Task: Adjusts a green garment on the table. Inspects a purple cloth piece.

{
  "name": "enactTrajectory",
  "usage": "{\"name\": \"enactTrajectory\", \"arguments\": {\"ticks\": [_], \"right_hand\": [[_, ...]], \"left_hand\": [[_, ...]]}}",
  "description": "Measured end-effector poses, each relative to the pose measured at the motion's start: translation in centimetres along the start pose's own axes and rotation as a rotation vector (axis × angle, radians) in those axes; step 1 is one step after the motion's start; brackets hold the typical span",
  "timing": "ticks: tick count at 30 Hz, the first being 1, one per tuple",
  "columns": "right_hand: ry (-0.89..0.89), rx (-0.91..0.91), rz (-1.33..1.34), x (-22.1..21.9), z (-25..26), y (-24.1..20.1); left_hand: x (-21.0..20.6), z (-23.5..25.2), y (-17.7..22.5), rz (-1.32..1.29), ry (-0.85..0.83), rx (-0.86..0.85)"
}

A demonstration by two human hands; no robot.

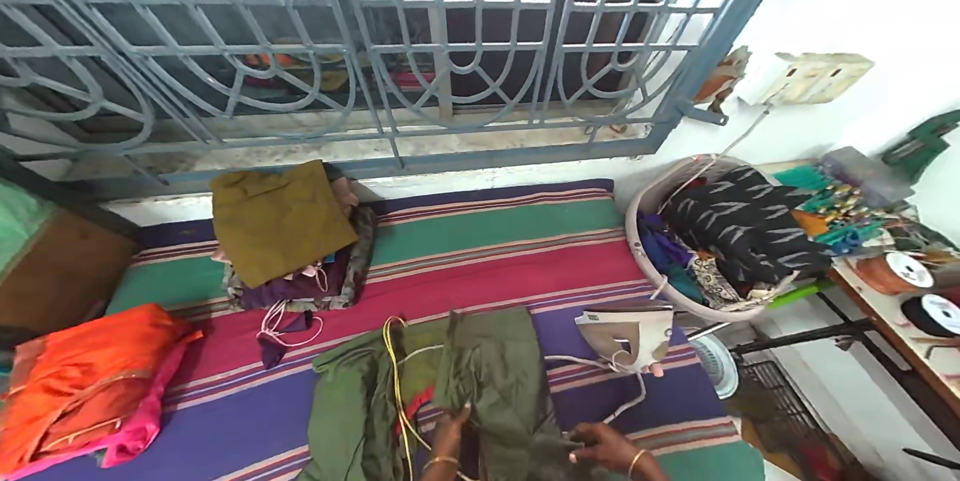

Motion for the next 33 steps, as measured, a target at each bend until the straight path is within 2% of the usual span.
{"name": "enactTrajectory", "arguments": {"ticks": [2,5,6,8,12,15,18,21,24,28,31,33], "right_hand": [[0.302,-0.021,0.198,2.1,-0.7,1.7],[0.993,-0.089,0.427,6.6,-3.1,4.3],[1.14,-0.079,0.505,7.8,-3.5,4.6],[1.269,-0.022,0.58,9.8,-3.2,3.8],[1.364,-0.013,0.642,11.4,-1.6,2.3],[1.276,-0.031,0.612,13.3,-1.9,3.6],[1.192,-0.088,0.47,16.0,-4.2,5.4],[1.147,-0.079,0.384,18.0,-6.7,8.6],[1.138,-0.085,0.328,18.2,-9.6,12.3],[1.059,-0.171,0.274,18.6,-11.2,18.7],[1.002,-0.221,0.218,18.7,-11.3,18.0],[1.024,-0.158,0.258,18.5,-10.8,17.2]], "left_hand": [[0.6,-0.7,-0.6,-0.072,-0.022,0.035],[1.8,-1.3,0.2,-0.182,-0.049,0.026],[2.0,-1.3,0.6,-0.193,-0.035,0.03],[2.0,-1.1,1.7,-0.145,-0.008,0.043],[2.0,0.7,2.2,0.0,0.135,0.061],[1.7,1.5,1.6,-0.018,0.139,0.076],[1.7,1.3,1.0,-0.039,0.117,0.082],[1.1,1.0,0.8,-0.059,0.095,0.094],[1.3,0.8,0.8,-0.087,0.107,0.109],[2.4,0.6,2.4,0.009,0.231,0.043],[2.7,-0.2,4.7,0.141,0.285,-0.043],[2.4,-0.3,5.1,0.004,0.247,-0.083]]}}
Point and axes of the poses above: each hand's wrist, its own z-axis towards the middle knuckle, its own x-axis out of the back of the hand, y = z × x, the point moved 7 cm from there along z, towards the middle knuckle, and after that the axes turned 8 degrees about -z, right-handed, at the moved point
